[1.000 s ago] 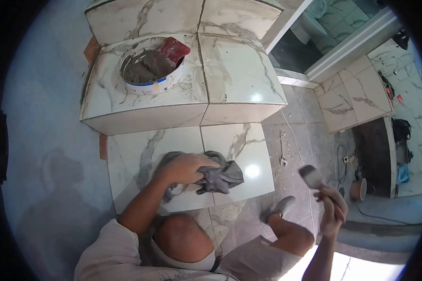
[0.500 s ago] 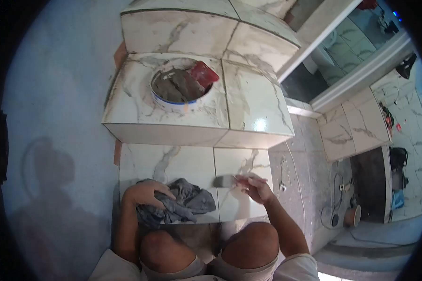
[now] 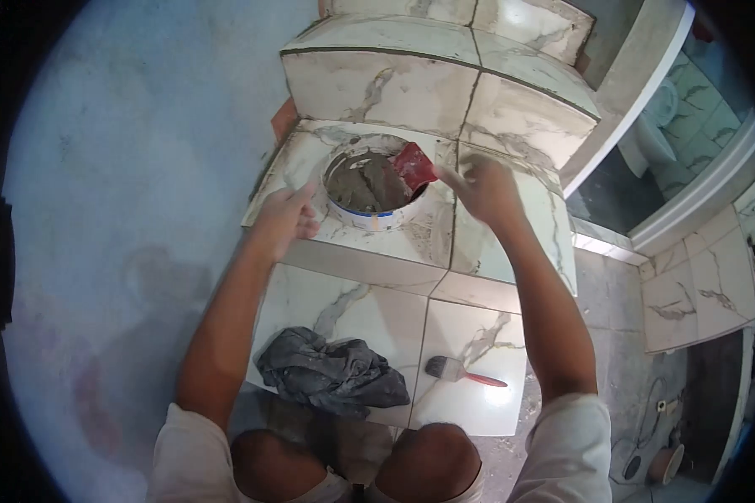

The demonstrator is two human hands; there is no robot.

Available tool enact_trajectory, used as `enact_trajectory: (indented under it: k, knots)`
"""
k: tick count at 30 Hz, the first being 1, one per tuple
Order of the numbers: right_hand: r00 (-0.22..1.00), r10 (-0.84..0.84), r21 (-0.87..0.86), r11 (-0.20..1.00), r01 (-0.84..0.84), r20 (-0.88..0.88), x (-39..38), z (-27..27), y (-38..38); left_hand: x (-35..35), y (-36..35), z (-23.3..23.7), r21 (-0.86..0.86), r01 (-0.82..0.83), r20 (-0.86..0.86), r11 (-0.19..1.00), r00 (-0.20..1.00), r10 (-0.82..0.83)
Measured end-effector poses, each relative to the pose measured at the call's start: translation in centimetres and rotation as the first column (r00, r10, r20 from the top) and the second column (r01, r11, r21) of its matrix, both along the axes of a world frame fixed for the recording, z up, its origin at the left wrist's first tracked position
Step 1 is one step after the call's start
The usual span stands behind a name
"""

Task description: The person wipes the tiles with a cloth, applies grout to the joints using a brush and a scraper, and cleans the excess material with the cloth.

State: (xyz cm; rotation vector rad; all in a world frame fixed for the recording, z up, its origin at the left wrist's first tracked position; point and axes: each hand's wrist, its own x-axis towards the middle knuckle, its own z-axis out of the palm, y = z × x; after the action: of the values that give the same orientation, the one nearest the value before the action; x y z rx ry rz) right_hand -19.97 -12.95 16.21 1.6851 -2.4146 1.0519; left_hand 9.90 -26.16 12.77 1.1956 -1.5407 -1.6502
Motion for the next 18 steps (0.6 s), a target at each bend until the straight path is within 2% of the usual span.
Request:
enact_trajectory:
  k: [2, 3, 5, 9, 11, 12, 14, 15, 16, 17, 18]
  knots:
    - [0.999, -0.035, 0.115, 0.993, 0.038, -0.029, -0.3, -0.5, -4.9, -1.6, -0.6, -0.5, 0.018, -0.02, 0.018, 1.0, 1.0, 0.019]
    - [1.0, -0.02, 0.109, 0.994, 0.021, -0.014, 0.5, -0.1, -5.4, -2.1, -0.7, -1.1, 0.06, 0.015, -0.03, 0.998, 0.999, -0.013]
    - [0.998, -0.02, 0.354, 0.934, 0.043, -0.067, 2.2, 1.9, -5.9, -2.7, -0.2, -1.8, 0.103, 0.032, -0.075, 0.994, 0.997, -0.024]
    - [0.993, 0.013, 0.28, 0.96, 0.02, -0.117, 2.8, 1.9, -6.1, -3.3, 0.7, -2.6, 0.081, -0.002, -0.126, 0.997, 0.992, 0.013]
    - [0.982, 0.184, 0.195, 0.965, -0.175, -0.03, 2.6, 2.0, -7.0, -3.3, 0.7, -2.4, 0.061, -0.003, -0.123, 0.998, 0.992, 0.011]
    - [0.982, 0.184, 0.192, 0.966, -0.174, -0.033, 2.5, 2.1, -7.8, -3.2, 0.9, -1.9, 0.071, -0.025, -0.083, 0.997, 0.996, 0.031]
    - [0.94, 0.321, 0.186, 0.937, -0.297, -0.114, 2.9, 2.0, -9.2, -3.2, 0.7, -1.5, 0.083, -0.037, -0.038, 0.996, 0.998, 0.041]
    - [0.957, 0.289, 0.174, 0.941, -0.289, 0.028, 3.4, 3.0, -9.0, -3.2, 0.2, -1.0, -0.293, -0.053, 0.165, 0.955, 0.981, 0.104]
    - [0.96, 0.279, 0.168, 0.945, -0.279, 0.027, 2.9, 3.9, -8.6, -3.4, -0.5, -0.4, -0.627, 0.017, 0.316, 0.779, 0.919, 0.234]
    - [0.957, 0.29, 0.081, 0.953, -0.291, 0.03, 2.1, 4.7, -8.3, -3.9, -1.4, 0.2, -0.632, 0.023, 0.314, 0.775, 0.922, 0.229]
    - [0.953, 0.301, -0.007, 0.954, -0.301, 0.035, 1.2, 5.3, -8.0, -4.4, -2.2, 1.2, -0.764, 0.097, 0.284, 0.638, 0.938, 0.197]
